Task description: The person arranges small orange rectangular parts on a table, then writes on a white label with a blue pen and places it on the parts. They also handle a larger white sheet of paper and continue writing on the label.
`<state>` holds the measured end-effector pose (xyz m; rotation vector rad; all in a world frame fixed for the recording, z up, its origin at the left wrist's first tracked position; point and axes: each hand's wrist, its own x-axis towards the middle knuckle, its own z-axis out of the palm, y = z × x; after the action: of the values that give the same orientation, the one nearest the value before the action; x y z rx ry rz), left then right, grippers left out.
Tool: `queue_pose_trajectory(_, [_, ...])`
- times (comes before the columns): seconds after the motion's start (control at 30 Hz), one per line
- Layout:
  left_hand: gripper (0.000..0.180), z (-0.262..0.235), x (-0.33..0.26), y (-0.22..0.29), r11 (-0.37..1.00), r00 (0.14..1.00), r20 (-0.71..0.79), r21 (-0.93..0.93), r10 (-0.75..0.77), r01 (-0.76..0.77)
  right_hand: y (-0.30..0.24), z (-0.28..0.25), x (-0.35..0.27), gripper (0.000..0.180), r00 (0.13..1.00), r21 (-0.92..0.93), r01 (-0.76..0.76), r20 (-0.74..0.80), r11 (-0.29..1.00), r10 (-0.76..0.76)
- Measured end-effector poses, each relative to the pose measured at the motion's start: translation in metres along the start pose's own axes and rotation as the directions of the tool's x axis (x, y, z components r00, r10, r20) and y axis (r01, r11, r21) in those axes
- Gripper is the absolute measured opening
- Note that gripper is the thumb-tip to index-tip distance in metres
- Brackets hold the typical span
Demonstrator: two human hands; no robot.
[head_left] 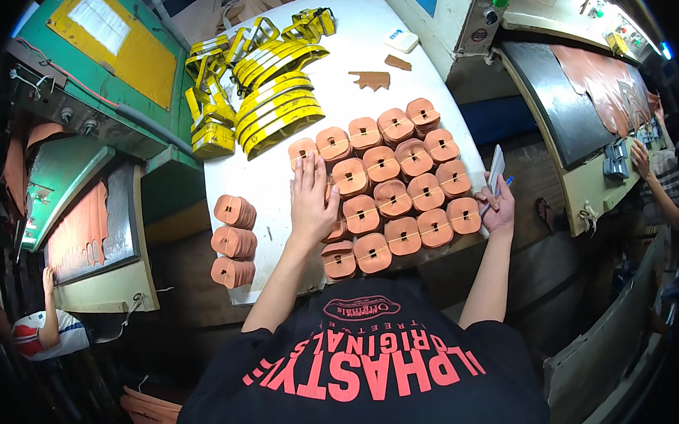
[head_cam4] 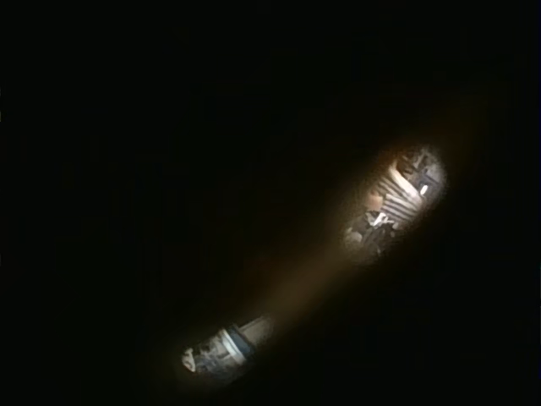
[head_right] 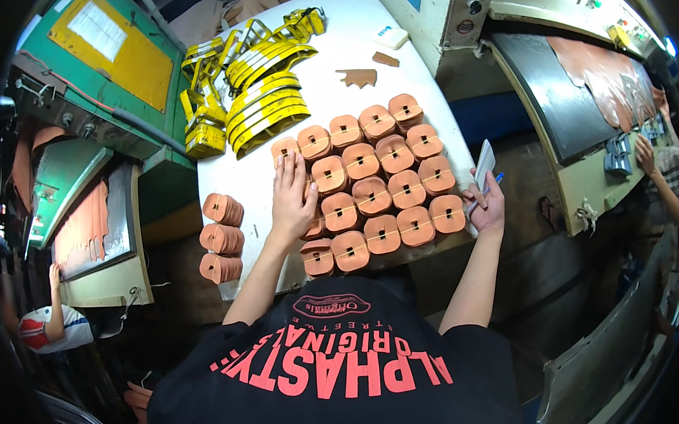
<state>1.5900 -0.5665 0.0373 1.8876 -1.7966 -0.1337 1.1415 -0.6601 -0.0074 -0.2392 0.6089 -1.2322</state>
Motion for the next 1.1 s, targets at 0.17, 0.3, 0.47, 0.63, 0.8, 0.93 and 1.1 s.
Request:
queue_pose_trajectory(0.17, [0.065, 0.002, -0.001, 0.000, 0.997, 0.999, -0.052, -0.076, 0.003, -0.007, 0.001, 0.004, 0.000, 0.034, 0.995, 0.003, 0.031, -0.097, 1.000, -0.030])
queue_pose_trajectory(0.3, [0.065, 0.002, 0.000, -0.002, 0.996, 0.999, -0.052, -0.092, 0.015, -0.019, 0.001, 0.005, -0.003, 0.032, 0.999, 0.023, 0.006, -0.045, 1.000, -0.005])
queue_pose_trajectory(0.47, [0.065, 0.002, -0.001, -0.003, 0.995, 0.999, -0.049, -0.096, 0.016, -0.021, 0.001, 0.003, -0.001, 0.035, 0.998, 0.006, 0.004, -0.065, 1.000, -0.004])
queue_pose_trajectory(0.63, [0.065, 0.002, 0.000, -0.004, 0.994, 0.999, -0.038, -0.106, 0.010, -0.014, 0.000, -0.002, 0.001, 0.039, 0.998, -0.009, 0.003, -0.066, 1.000, -0.004])
queue_pose_trajectory(0.8, [0.066, 0.000, -0.001, -0.004, 0.994, 1.000, -0.025, -0.111, 0.005, -0.008, 0.002, 0.016, -0.004, 0.041, 0.993, -0.017, -0.023, -0.117, 1.000, 0.021])
queue_pose_trajectory(0.93, [0.070, -0.021, 0.009, 0.021, 0.987, 0.973, 0.169, 0.034, -0.159, 0.156, 0.001, 0.008, -0.004, 0.039, 0.995, -0.019, -0.013, -0.096, 1.000, 0.011])
queue_pose_trajectory(1.1, [0.072, -0.004, 0.005, 0.039, 0.953, 0.950, 0.077, 0.010, -0.302, 0.302, 0.000, -0.005, 0.004, 0.037, 0.998, 0.014, 0.003, -0.066, 1.000, -0.002])
